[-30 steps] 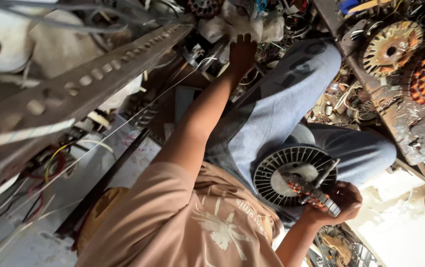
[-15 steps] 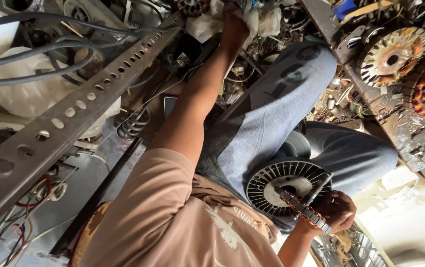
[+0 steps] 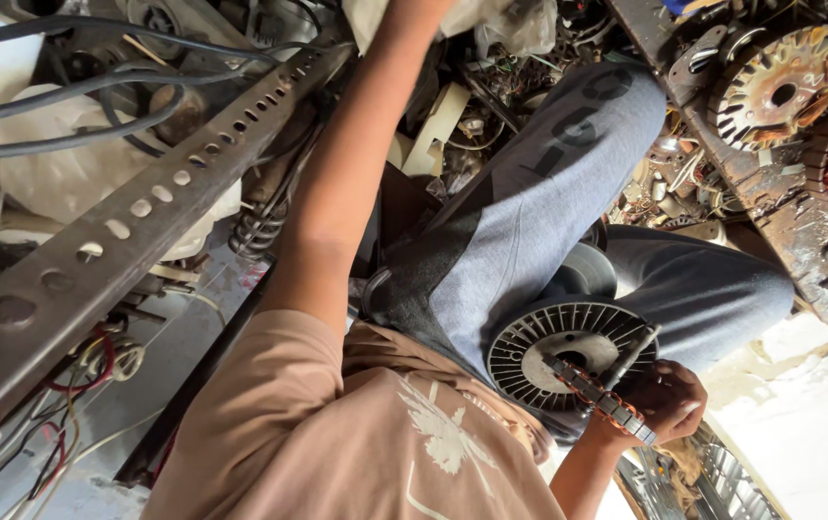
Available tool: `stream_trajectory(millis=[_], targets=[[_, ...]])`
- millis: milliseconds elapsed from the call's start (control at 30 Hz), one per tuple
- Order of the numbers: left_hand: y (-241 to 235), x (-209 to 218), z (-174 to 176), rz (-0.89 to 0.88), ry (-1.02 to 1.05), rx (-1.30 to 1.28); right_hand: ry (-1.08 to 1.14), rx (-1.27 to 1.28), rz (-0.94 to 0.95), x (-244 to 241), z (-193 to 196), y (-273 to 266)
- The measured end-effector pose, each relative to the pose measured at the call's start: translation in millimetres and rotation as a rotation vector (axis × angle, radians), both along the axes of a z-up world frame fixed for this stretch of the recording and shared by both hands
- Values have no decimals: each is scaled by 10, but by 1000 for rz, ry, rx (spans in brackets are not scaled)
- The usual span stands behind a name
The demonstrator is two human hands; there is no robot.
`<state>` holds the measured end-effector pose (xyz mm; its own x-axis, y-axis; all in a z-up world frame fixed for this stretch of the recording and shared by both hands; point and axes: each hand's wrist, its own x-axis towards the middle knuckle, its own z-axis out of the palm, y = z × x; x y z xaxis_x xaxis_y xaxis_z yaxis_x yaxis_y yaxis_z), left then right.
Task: The person prepares a fan motor for repair by handling a coil, picking up a motor base, cleaning the surface with a cloth, and cutting wires with scissors.
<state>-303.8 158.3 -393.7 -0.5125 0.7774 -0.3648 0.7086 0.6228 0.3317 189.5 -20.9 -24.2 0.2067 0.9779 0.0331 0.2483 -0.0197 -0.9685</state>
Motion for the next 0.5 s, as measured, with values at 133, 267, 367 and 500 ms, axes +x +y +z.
stream_trajectory(millis=[133, 267, 367, 500], targets=[[-720, -248, 297, 31, 10, 25, 88, 37, 18, 72, -56, -10], [-930, -445, 523, 48, 50, 47, 157, -6, -9, 126, -53, -16], [-607, -733, 587, 63, 106, 56, 157, -11, -30, 115, -40, -1], [-335, -1208, 801, 73, 166, 70, 178, -58, -54, 76, 72, -17]])
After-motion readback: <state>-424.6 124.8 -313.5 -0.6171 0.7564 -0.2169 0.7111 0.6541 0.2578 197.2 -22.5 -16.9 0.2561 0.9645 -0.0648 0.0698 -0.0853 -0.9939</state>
